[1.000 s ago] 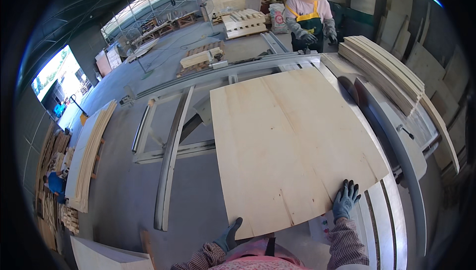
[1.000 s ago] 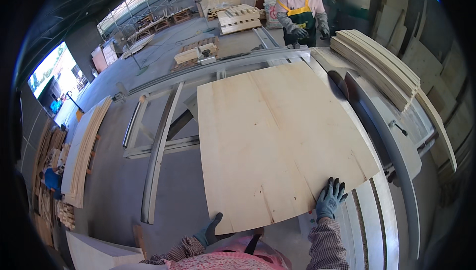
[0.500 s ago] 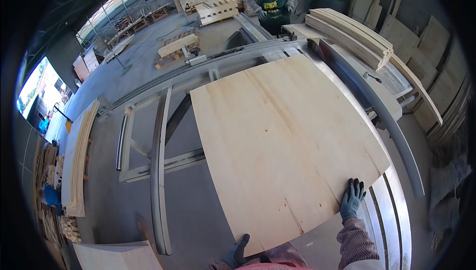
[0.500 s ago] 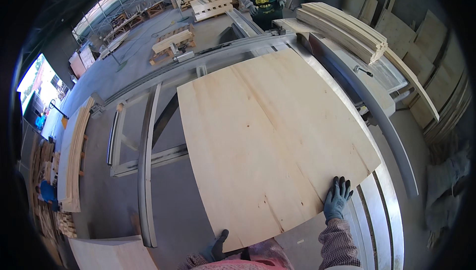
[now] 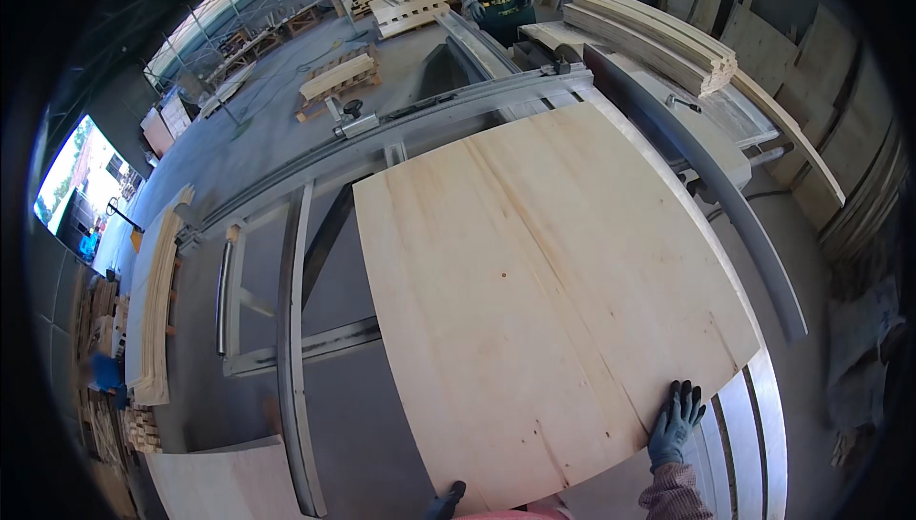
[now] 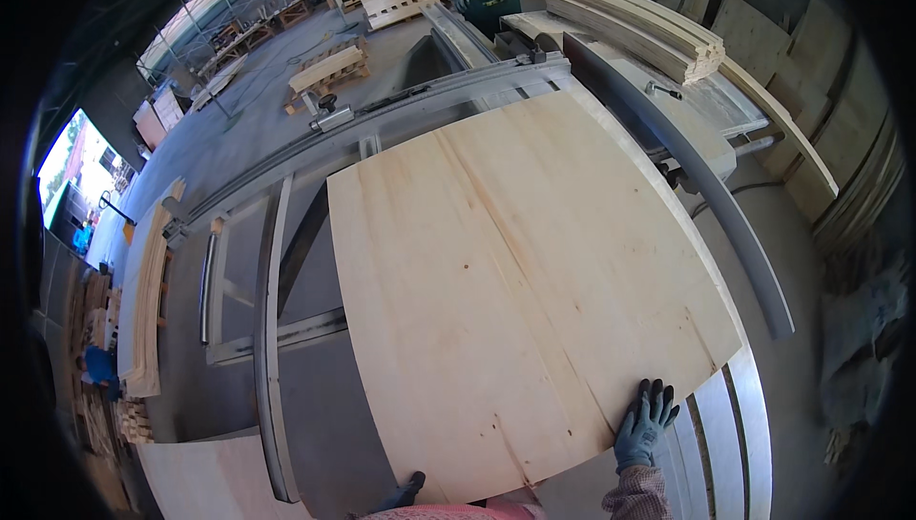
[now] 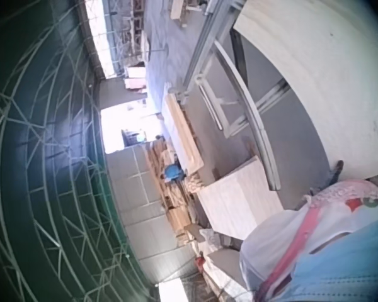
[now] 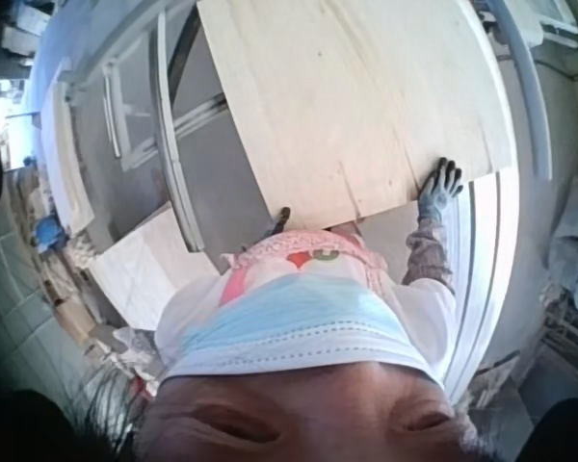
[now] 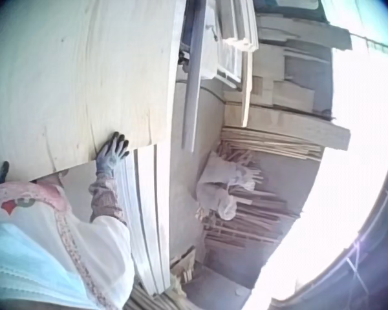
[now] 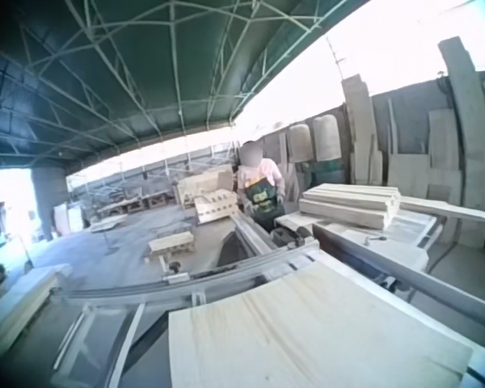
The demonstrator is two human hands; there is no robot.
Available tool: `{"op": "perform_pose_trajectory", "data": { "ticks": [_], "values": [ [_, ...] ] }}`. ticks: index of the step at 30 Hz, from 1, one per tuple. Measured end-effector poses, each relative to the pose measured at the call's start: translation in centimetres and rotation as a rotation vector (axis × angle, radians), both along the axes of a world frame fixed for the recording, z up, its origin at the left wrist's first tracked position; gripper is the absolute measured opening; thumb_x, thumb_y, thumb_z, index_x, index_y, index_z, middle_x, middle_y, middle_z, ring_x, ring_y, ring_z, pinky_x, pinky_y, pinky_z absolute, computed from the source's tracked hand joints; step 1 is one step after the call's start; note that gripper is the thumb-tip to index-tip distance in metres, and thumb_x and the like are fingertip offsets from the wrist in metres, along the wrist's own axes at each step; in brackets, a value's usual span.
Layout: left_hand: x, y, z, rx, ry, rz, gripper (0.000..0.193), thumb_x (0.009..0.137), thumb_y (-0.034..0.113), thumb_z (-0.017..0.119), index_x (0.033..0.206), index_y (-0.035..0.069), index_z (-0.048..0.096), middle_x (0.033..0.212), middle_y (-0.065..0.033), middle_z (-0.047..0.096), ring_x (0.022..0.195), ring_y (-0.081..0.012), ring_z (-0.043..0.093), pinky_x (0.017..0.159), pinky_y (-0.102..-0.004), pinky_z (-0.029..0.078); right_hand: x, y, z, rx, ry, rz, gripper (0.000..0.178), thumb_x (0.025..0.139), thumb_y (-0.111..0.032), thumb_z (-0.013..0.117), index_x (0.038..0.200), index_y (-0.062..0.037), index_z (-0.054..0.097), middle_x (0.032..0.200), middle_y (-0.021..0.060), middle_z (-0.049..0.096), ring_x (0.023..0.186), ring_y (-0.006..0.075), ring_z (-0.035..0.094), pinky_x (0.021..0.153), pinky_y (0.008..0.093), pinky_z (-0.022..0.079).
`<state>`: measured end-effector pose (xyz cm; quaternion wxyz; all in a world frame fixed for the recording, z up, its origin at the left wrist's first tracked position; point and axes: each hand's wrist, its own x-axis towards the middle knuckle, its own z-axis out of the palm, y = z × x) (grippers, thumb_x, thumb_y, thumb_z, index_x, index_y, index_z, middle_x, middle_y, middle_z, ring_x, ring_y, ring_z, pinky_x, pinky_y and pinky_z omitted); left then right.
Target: The person positions a large plywood sheet on a table saw and, with assistance from a coworker, guides it through the blade to cut it into narrower strips. The person repeatedly aligns and feeds the sheet, then removes the cut pieces as they are produced.
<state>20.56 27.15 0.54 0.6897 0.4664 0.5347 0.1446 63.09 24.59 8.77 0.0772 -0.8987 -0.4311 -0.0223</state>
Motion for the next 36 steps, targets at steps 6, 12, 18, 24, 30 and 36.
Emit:
{"op": "perform_pose_trajectory", "data": {
  "ticks": [6, 12, 18, 24, 30, 36],
  "values": [
    [0.9, 0.0, 2.4, 0.124, 0.134, -0.065, 0.057, 0.09, 0.034, 0.052, 0.133, 0.002, 0.034, 0.125, -0.0212, 0.048, 0.113, -0.032, 0.049, 0.093, -0.0386, 0.041, 1.9, 1.0, 1.2, 0.092, 0.012, 0.024, 0.052, 0.084, -0.016, 0.045, 0.135, -0.0131, 0.039, 0.144, 0.0096, 0.029, 0.135, 0.0308, 0.018, 0.109, 0.0499, 0.007],
    [3.0, 1.1, 4.7, 0.436, 0.212, -0.33, 0.056, 0.09, 0.031, 0.051, 0.134, 0.001, 0.033, 0.127, -0.0235, 0.047, 0.114, -0.0326, 0.049, 0.094, -0.0372, 0.04, 5.0, 1.3, 1.0, 0.118, -0.059, 0.012, 0.05, 0.086, -0.019, 0.044, 0.135, -0.0125, 0.038, 0.144, 0.0092, 0.03, 0.135, 0.0286, 0.02, 0.109, 0.0488, 0.009],
    [3.7, 3.4, -0.5, 0.519, 0.185, -0.485, 0.067, 0.083, 0.032, 0.06, 0.136, 0.003, 0.031, 0.129, -0.0239, 0.044, 0.117, -0.0324, 0.048, 0.097, -0.0375, 0.039, 7.2, 2.3, 1.4, 0.091, -0.042, -0.049, 0.05, 0.087, -0.019, 0.043, 0.136, -0.0138, 0.037, 0.145, 0.008, 0.029, 0.136, 0.0277, 0.019, 0.109, 0.0481, 0.01],
    [6.4, 7.6, 2.7, 0.481, 0.166, -0.49, 0.065, 0.082, 0.02, 0.062, 0.137, 0.004, 0.031, 0.131, -0.0249, 0.042, 0.118, -0.0348, 0.045, 0.097, -0.0383, 0.038, 8.8, 4.6, 1.8, 0.038, -0.048, -0.074, 0.05, 0.089, -0.017, 0.04, 0.138, -0.0144, 0.033, 0.146, 0.0072, 0.026, 0.136, 0.0266, 0.018, 0.109, 0.0463, 0.01],
    [10.5, 9.0, 10.7, 0.36, 0.183, -0.416, 0.071, 0.078, 0.019, 0.065, 0.138, 0.004, 0.029, 0.13, -0.0255, 0.043, 0.118, -0.037, 0.044, 0.097, -0.0404, 0.038, 10.7, 4.7, 2.0, 0.022, -0.069, -0.091, 0.05, 0.088, -0.019, 0.041, 0.138, -0.0145, 0.034, 0.146, 0.0075, 0.027, 0.136, 0.0269, 0.019, 0.109, 0.0469, 0.01],
    [9.8, 7.7, 4.9, 0.485, 0.194, -0.506, 0.078, 0.074, 0.021, 0.07, 0.138, 0.005, 0.029, 0.129, -0.0261, 0.044, 0.116, -0.0394, 0.046, 0.096, -0.0419, 0.039, 11.6, 5.2, 1.5, 0.081, -0.107, -0.062, 0.047, 0.089, -0.02, 0.041, 0.136, -0.0129, 0.038, 0.144, 0.0075, 0.03, 0.135, 0.0269, 0.021, 0.108, 0.0474, 0.011]
  ]
}}
